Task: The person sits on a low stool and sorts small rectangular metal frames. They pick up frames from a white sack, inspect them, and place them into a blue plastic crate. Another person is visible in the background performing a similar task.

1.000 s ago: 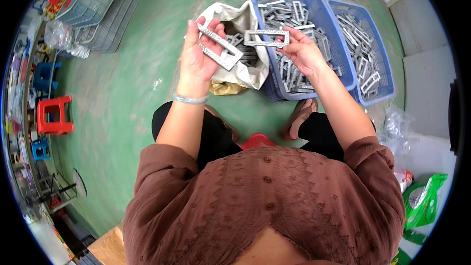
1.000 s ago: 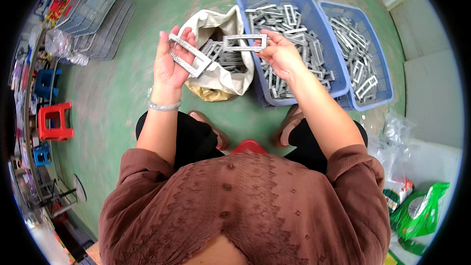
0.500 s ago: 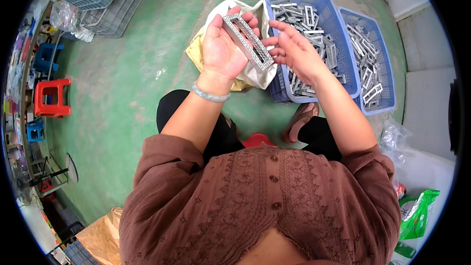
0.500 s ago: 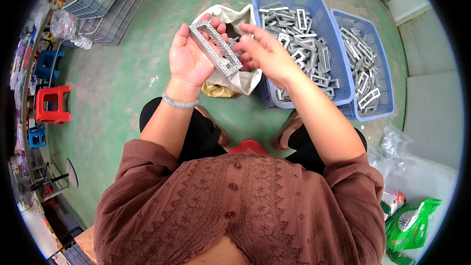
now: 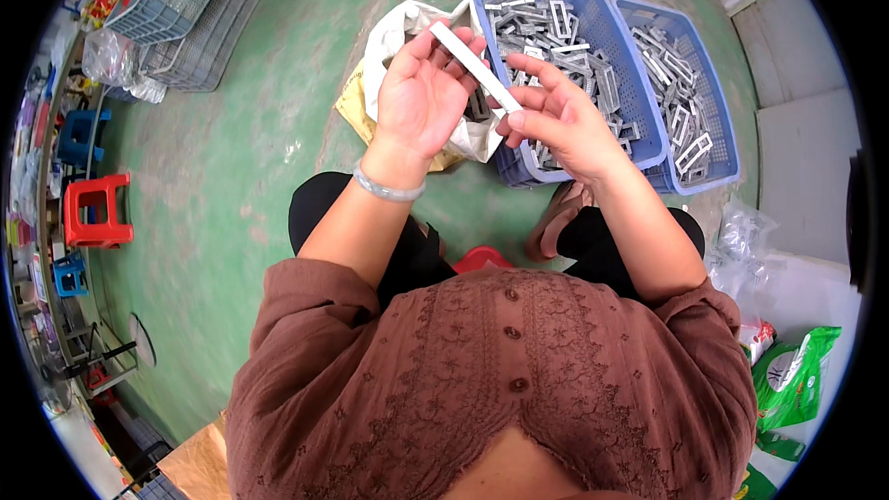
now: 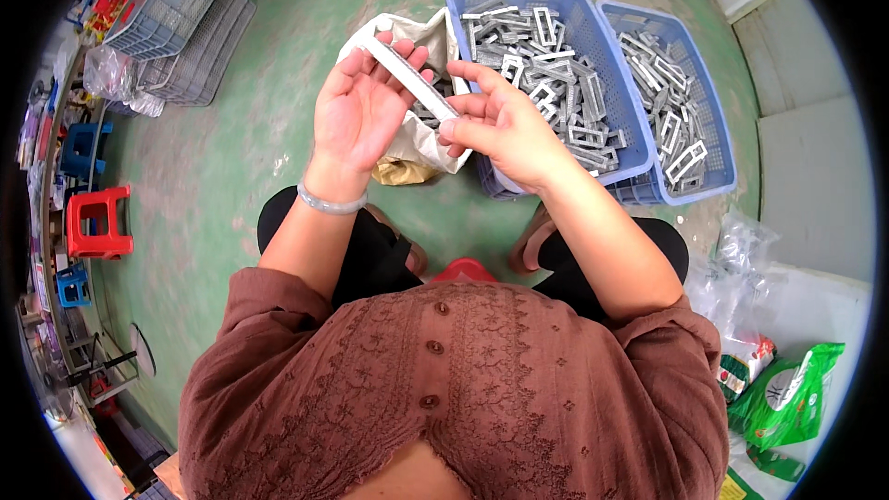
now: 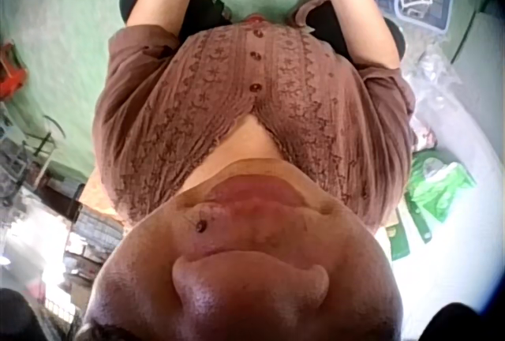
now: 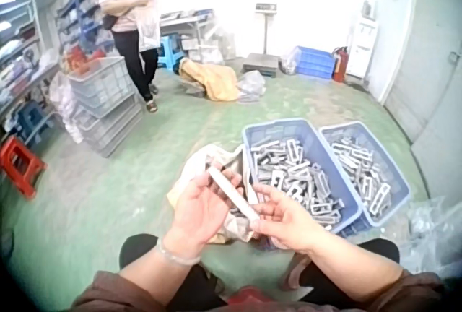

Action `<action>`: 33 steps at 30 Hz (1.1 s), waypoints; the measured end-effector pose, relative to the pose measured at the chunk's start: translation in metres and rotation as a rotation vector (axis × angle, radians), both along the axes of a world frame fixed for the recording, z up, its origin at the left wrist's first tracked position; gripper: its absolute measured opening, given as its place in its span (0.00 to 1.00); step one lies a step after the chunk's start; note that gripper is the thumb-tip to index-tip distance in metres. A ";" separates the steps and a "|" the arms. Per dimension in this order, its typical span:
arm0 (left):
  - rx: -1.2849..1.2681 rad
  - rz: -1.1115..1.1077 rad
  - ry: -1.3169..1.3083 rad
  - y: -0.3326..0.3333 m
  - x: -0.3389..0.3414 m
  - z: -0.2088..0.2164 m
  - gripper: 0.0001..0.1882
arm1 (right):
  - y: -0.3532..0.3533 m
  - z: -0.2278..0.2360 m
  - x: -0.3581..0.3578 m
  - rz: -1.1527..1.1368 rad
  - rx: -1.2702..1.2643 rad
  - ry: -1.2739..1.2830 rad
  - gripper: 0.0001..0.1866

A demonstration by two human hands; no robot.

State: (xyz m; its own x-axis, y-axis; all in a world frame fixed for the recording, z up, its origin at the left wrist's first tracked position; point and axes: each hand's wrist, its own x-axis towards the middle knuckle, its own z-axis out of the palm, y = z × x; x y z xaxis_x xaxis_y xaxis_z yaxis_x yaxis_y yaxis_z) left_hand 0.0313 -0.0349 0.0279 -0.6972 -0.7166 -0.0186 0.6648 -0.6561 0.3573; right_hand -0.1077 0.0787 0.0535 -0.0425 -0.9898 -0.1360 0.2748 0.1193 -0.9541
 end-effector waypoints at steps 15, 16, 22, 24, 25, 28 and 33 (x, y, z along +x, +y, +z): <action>-0.209 0.054 -0.126 0.003 0.001 0.002 0.15 | -0.001 0.002 -0.005 0.004 -0.006 -0.086 0.27; -0.211 0.063 -0.135 0.003 0.001 0.003 0.15 | -0.001 0.001 -0.005 0.017 -0.011 -0.106 0.26; -0.246 0.110 -0.197 0.005 0.000 0.004 0.17 | 0.001 -0.001 -0.007 0.058 -0.025 -0.247 0.21; -0.281 0.120 -0.236 0.006 0.000 0.005 0.17 | 0.002 -0.001 -0.008 0.071 -0.027 -0.292 0.20; -0.284 0.127 -0.252 0.006 0.000 0.006 0.17 | 0.003 0.000 -0.008 0.088 -0.023 -0.317 0.20; -0.288 0.147 -0.287 0.008 0.000 0.008 0.18 | 0.004 0.000 -0.008 0.114 -0.008 -0.378 0.20; -0.284 0.177 -0.305 0.009 -0.001 0.012 0.17 | 0.006 -0.002 -0.005 0.102 0.009 -0.439 0.20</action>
State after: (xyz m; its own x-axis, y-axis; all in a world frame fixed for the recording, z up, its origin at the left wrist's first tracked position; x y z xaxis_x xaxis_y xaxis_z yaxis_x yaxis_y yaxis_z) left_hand 0.0308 -0.0262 0.0398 -0.5569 -0.8305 0.0102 0.5941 -0.3897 0.7036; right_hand -0.1132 0.0847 0.0517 0.1186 -0.9847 -0.1277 0.6400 0.1741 -0.7484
